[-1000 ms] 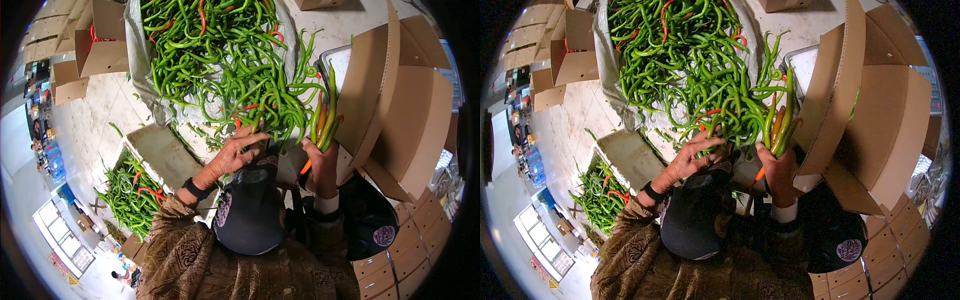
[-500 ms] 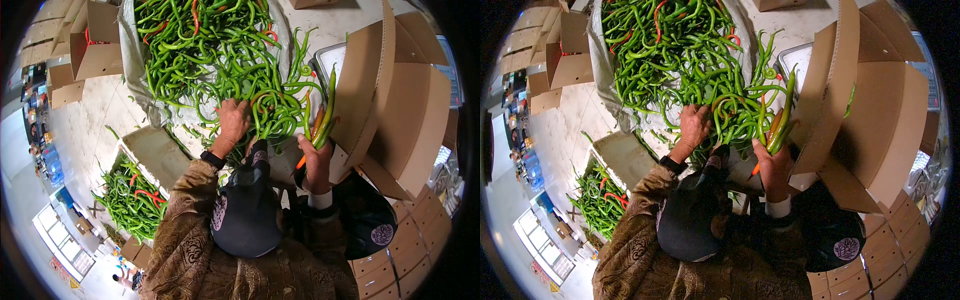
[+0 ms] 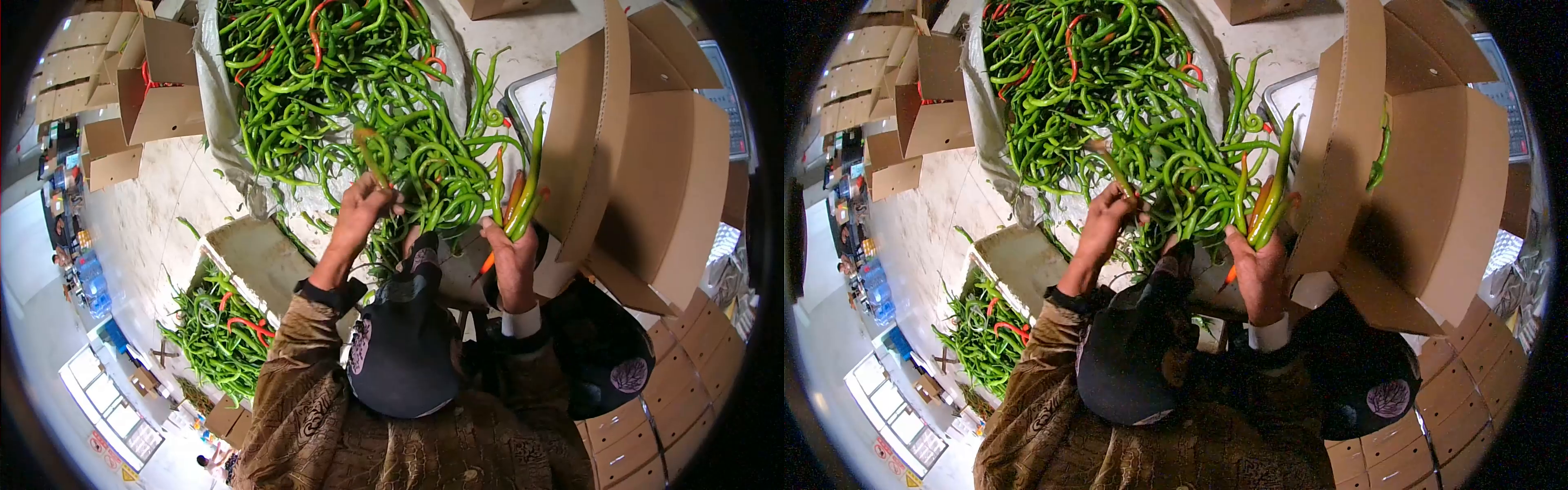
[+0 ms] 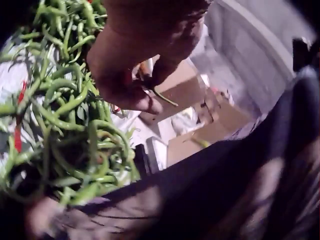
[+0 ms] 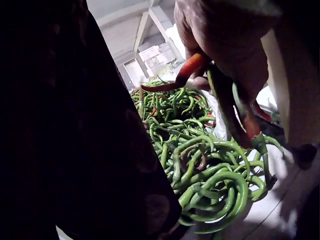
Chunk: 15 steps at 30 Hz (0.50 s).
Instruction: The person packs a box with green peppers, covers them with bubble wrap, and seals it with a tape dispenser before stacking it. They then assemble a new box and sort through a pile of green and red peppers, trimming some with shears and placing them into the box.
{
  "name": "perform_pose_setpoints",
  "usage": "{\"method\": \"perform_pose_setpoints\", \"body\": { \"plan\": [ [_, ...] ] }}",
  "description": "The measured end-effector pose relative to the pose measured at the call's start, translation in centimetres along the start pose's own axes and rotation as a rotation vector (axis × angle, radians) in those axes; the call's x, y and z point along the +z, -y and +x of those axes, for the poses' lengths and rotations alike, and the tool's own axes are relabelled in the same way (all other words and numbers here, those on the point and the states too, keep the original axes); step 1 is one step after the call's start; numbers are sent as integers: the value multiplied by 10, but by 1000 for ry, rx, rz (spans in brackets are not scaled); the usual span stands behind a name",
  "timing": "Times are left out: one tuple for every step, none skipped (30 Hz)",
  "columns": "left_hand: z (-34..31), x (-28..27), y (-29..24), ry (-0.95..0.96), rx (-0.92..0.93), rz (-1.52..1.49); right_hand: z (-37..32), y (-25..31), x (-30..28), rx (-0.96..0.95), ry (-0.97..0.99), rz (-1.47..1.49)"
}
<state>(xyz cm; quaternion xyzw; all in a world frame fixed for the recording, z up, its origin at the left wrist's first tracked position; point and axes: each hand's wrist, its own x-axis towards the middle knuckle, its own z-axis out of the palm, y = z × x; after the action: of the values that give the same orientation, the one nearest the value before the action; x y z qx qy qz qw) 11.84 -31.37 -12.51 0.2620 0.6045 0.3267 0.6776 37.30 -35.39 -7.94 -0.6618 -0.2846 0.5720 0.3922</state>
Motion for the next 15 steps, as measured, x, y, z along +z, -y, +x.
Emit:
{"method": "perform_pose_setpoints", "body": {
  "plan": [
    [-11, 0, -8, 85, -7, -130, -3, -1, 1, -4, 21, 43],
    [-20, -1, -17, 168, -5, -260, -5, 0, 5, -4, 31, 47],
    [-24, 2, -24, 199, -15, -310, -6, 3, 8, 11, 80, 128],
    [-25, 0, -25, 201, -8, -311, -7, 6, 9, 25, 123, 205],
    [-24, -2, -24, 243, -17, -379, -8, 4, 9, 91, 138, 203],
    [-24, -1, -22, 285, -31, -449, -11, 7, 8, 90, 130, 198],
    [-27, 4, -23, 275, -27, -475, -14, 12, 10, 82, 146, 200],
    [-27, 7, -20, 277, -28, -475, -15, 15, 11, 74, 166, 206],
    [-26, 10, -16, 270, -21, -449, -15, 17, 11, 87, 179, 200],
    [-27, 12, -17, 263, -13, -424, -15, 17, 12, 86, 179, 201],
    [-29, 13, -19, 259, -31, -347, -14, 18, 14, 42, 195, 211],
    [-32, 17, -19, 260, -29, -349, -13, 18, 16, -3, 211, 219],
    [-36, 25, -20, 246, 101, 26, -11, 19, 20, -3, 210, 218],
    [-38, 33, -18, 221, 224, 401, -9, 18, 25, -3, 196, 228],
    [-39, 39, -14, 309, 349, 547, -7, 17, 30, -3, 185, 241]
  ]
}}
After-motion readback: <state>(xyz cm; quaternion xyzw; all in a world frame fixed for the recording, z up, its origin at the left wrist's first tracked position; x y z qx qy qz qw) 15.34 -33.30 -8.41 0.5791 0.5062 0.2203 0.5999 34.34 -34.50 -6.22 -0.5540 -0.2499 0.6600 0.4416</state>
